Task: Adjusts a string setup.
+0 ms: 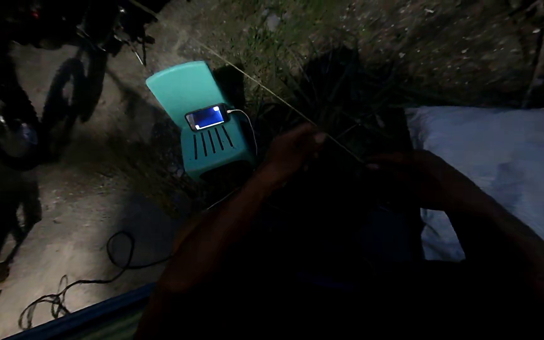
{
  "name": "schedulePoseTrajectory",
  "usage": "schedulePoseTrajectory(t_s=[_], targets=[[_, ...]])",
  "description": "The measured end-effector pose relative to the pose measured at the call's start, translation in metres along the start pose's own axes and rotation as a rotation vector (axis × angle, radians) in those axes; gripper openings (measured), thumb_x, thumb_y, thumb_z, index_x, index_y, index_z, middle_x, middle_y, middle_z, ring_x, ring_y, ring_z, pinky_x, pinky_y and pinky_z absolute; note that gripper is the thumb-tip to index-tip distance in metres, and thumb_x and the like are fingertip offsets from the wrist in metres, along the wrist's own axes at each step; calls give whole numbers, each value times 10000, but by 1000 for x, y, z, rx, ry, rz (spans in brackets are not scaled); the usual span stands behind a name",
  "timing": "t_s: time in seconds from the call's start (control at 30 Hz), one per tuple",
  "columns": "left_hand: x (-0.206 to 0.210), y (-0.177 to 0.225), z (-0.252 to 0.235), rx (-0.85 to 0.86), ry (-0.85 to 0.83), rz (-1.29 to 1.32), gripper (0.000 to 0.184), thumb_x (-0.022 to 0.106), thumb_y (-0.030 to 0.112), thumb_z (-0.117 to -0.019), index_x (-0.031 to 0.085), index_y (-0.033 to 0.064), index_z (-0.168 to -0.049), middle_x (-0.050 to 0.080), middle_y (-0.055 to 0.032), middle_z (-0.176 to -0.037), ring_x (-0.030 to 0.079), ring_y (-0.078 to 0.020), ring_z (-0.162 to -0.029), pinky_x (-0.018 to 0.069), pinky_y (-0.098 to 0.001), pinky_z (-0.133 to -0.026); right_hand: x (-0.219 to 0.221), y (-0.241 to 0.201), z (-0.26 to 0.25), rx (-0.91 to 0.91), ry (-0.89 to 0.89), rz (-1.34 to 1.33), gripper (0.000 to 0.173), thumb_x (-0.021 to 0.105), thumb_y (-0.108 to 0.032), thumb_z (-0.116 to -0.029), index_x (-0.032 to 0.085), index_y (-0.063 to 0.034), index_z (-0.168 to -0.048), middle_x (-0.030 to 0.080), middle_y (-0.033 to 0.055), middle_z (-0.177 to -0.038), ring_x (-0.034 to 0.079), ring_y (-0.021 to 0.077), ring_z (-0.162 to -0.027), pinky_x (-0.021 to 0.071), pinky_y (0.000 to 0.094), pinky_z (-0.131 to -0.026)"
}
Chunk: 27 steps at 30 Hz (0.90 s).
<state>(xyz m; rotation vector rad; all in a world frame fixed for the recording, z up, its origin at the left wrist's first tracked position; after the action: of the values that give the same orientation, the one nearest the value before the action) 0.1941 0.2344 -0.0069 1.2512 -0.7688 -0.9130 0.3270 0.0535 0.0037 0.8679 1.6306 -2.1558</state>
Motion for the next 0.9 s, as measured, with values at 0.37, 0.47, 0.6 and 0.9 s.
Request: schedulePoseTrajectory(t_s=[0.37,0.47,0.6,0.9], targets=[[-62,15,-11,213,228,133,185,469,140,-1072,602,71,-1180,579,73,-696,525,-18,-537,476,-178,-502,-10,1,8,30,-73,-46,288,495,-236,-1072,714,-78,-1175,606,-61,-751,504,-27,-605,454,176,-567],[-101,28,-14,295,353,182,208,430,175,-1094,578,83,-1208,550,73,-655,518,-34,-510,489,-193,-495,-17,4,14,40,-79,-39,283,501,-227,-1070,711,-67,-1170,596,-53,-737,472,-21,-553,423,177,-507],[-92,28,-12,314,323,187,206,412,168,-1095,564,92,-1211,558,76,-661,524,-33,-499,488,-189,-475,-23,4,16,-29,-27,-13,299,500,-235,-1066,721,-53,-1153,593,-44,-724,469,-24,-544,419,168,-497],[36,-3,16,-75,-147,-48,307,549,134,-1055,566,29,-1342,624,-10,-844,544,-19,-616,471,-173,-540,-4,2,5,-51,91,0,283,552,-260,-1044,742,-91,-1167,695,-2,-862,588,13,-707,515,242,-667]])
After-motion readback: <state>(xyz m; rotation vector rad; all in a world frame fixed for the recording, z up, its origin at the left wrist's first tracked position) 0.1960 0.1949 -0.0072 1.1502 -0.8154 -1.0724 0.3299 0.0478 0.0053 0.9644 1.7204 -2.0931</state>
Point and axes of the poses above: each hand's wrist, its own z-axis away from the middle knuckle, its own x-axis out of the palm, y = z × x, the point moved 6 cm from there along -z, towards the middle knuckle
